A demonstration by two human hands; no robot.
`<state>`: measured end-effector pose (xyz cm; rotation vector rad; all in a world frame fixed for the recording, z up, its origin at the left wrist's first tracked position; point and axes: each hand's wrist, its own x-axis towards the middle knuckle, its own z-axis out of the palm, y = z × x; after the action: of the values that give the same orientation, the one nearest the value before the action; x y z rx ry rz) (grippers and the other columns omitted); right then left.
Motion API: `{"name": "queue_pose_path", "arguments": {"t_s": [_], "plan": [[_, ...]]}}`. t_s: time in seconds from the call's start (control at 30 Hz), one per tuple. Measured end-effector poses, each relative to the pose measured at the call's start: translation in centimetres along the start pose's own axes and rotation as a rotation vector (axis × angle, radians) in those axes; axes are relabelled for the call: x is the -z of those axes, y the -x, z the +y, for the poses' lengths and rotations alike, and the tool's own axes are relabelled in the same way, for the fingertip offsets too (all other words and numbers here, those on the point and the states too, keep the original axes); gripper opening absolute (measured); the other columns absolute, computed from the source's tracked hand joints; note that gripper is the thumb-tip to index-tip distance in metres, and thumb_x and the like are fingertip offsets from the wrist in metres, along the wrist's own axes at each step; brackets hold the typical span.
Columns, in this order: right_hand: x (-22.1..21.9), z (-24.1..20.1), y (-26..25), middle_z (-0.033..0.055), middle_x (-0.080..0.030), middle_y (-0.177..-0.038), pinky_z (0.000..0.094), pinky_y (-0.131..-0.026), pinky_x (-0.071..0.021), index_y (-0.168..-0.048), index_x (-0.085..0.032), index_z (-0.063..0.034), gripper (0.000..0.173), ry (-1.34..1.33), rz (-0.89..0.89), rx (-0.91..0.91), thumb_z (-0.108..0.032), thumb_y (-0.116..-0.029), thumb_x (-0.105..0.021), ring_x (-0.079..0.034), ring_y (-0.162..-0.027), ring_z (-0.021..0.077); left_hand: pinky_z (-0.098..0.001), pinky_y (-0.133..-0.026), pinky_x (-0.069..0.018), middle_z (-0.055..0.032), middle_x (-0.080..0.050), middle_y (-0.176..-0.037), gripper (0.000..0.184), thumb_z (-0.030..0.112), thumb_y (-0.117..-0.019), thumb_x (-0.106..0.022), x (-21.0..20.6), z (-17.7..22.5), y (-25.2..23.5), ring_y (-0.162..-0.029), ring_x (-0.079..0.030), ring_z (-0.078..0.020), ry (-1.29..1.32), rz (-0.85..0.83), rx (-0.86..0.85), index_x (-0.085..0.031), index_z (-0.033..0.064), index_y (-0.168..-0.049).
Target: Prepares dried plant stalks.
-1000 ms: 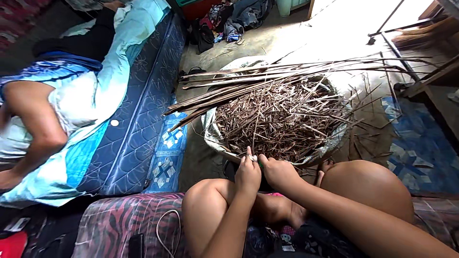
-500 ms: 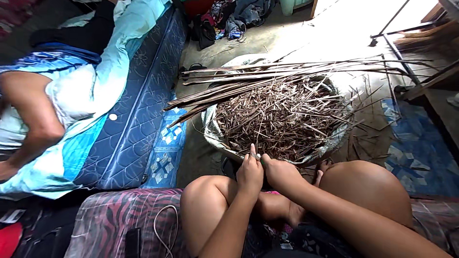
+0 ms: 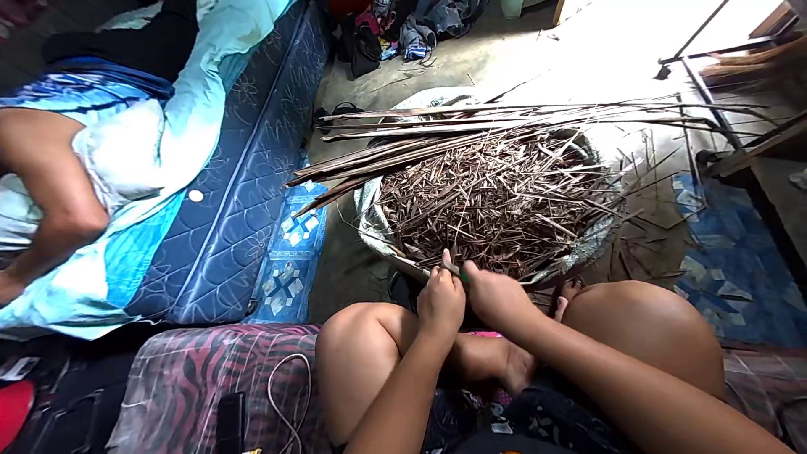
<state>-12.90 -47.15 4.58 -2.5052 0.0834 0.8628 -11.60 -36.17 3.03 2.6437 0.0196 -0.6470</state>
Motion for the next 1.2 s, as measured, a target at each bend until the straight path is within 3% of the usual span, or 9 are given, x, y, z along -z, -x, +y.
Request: {"name": "queue_pose_path", "arguments": {"t_s": [0.07, 0.17, 0.37, 0.47, 0.57, 0.63, 0.83, 1.0, 1.2], "plan": [[-0.6, -0.3, 0.2, 0.0217, -0.068, -0.116, 0.0564, -0.088, -0.0553, -0.136, -0.049, -0.0054, 0.030, 0.021, -0.019, 0.002, -0.015, -0.1099, -0.036, -0.069, -0.112, 0.0398, -0.0500, -0.102, -0.0497, -0.0160, -0.059, -0.144, 0.050, 0.019, -0.1105, -0.035, 0.0, -0.1, -0.1, -0.123, -0.063, -0.0312, -0.001, -0.015, -0.002, -0.037, 0.0140, -0.160], [-0.6, 0.3, -1.3, 0.0235, -0.068, -0.117, 0.0581, -0.085, -0.0558, -0.140, -0.050, -0.0055, 0.034, 0.071, 0.053, -0.023, -0.013, -0.1082, -0.040, -0.069, -0.110, 0.0426, -0.0510, -0.097, -0.0520, -0.0161, -0.063, -0.135, 0.043, 0.022, -0.1106, -0.035, -0.5, -0.2, -0.1, -0.117, -0.066, -0.0310, 0.002, 0.004, -0.017, -0.055, 0.0075, -0.146], [2.0, 1.1, -2.4, 0.0225, -0.066, -0.123, 0.0567, -0.088, -0.0552, -0.145, -0.047, -0.0072, 0.040, 0.065, 0.121, -0.152, -0.006, -0.1055, -0.040, -0.068, -0.114, 0.0409, -0.0510, -0.099, -0.0514, -0.0159, -0.063, -0.138, 0.049, 0.025, -0.1114, -0.034, -0.7, -0.2, 0.1, -0.119, -0.066, -0.0310, 0.045, 0.008, -0.077, -0.041, 0.0145, -0.159], [1.1, 0.4, -0.2, 0.0244, -0.068, -0.118, 0.0597, -0.088, -0.0543, -0.143, -0.048, -0.0059, 0.036, 0.028, 0.038, -0.072, -0.012, -0.1077, -0.041, -0.068, -0.111, 0.0437, -0.0520, -0.099, -0.0509, -0.0160, -0.064, -0.135, 0.044, 0.022, -0.1101, -0.036, -0.4, -0.3, 0.0, -0.119, -0.065, -0.0314, 0.057, -0.014, -0.043, -0.054, 0.0093, -0.148], [-0.4, 0.0, 0.3, 0.0212, -0.069, -0.116, 0.0574, -0.089, -0.0552, -0.139, -0.050, -0.0085, 0.032, 0.026, -0.022, -0.021, -0.015, -0.1089, -0.040, -0.069, -0.111, 0.0405, -0.0504, -0.100, -0.0503, -0.0154, -0.065, -0.134, 0.047, 0.022, -0.1101, -0.037, 0.1, -0.4, 0.1, -0.118, -0.065, -0.0305, 0.078, -0.025, -0.025, -0.046, 0.0134, -0.155], [-0.5, 0.4, -0.6, 0.0229, -0.069, -0.116, 0.0584, -0.086, -0.0556, -0.139, -0.052, -0.0079, 0.033, 0.059, 0.031, -0.016, -0.012, -0.1082, -0.041, -0.069, -0.109, 0.0424, -0.0518, -0.098, -0.0507, -0.0168, -0.066, -0.130, 0.042, 0.023, -0.1100, -0.038, -0.2, -0.6, 0.2, -0.116, -0.066, -0.0311, 0.090, -0.007, -0.032, -0.057, 0.0078, -0.144], [2.6, 1.5, -2.4, 0.0217, -0.068, -0.120, 0.0574, -0.089, -0.0547, -0.145, -0.049, -0.0102, 0.039, 0.040, 0.148, -0.150, -0.008, -0.1070, -0.038, -0.068, -0.113, 0.0409, -0.0522, -0.101, -0.0499, -0.0153, -0.064, -0.137, 0.048, 0.027, -0.1116, -0.035, -0.6, -0.3, 0.9, -0.120, -0.065, -0.0308, 0.109, -0.043, -0.099, -0.042, 0.0173, -0.159], [0.7, 0.5, 0.6, 0.0224, -0.069, -0.116, 0.0602, -0.090, -0.0538, -0.139, -0.050, -0.0102, 0.033, -0.029, -0.053, -0.035, -0.014, -0.1082, -0.041, -0.068, -0.112, 0.0422, -0.0511, -0.097, -0.0500, -0.0184, -0.066, -0.125, 0.039, 0.019, -0.1087, -0.036, -0.1, -0.3, 0.5, -0.115, -0.065, -0.0310, 0.136, -0.032, -0.062, -0.065, 0.0006, -0.128], [1.7, 1.6, -2.8, 0.0233, -0.067, -0.122, 0.0588, -0.087, -0.0555, -0.145, -0.048, -0.0084, 0.040, 0.084, 0.106, -0.162, -0.006, -0.1057, -0.041, -0.068, -0.113, 0.0427, -0.0517, -0.103, -0.0493, -0.0153, -0.064, -0.137, 0.048, 0.028, -0.1117, -0.035, -0.9, -0.6, 0.5, -0.122, -0.064, -0.0307, 0.112, -0.024, -0.110, -0.044, 0.0158, -0.157]]}}
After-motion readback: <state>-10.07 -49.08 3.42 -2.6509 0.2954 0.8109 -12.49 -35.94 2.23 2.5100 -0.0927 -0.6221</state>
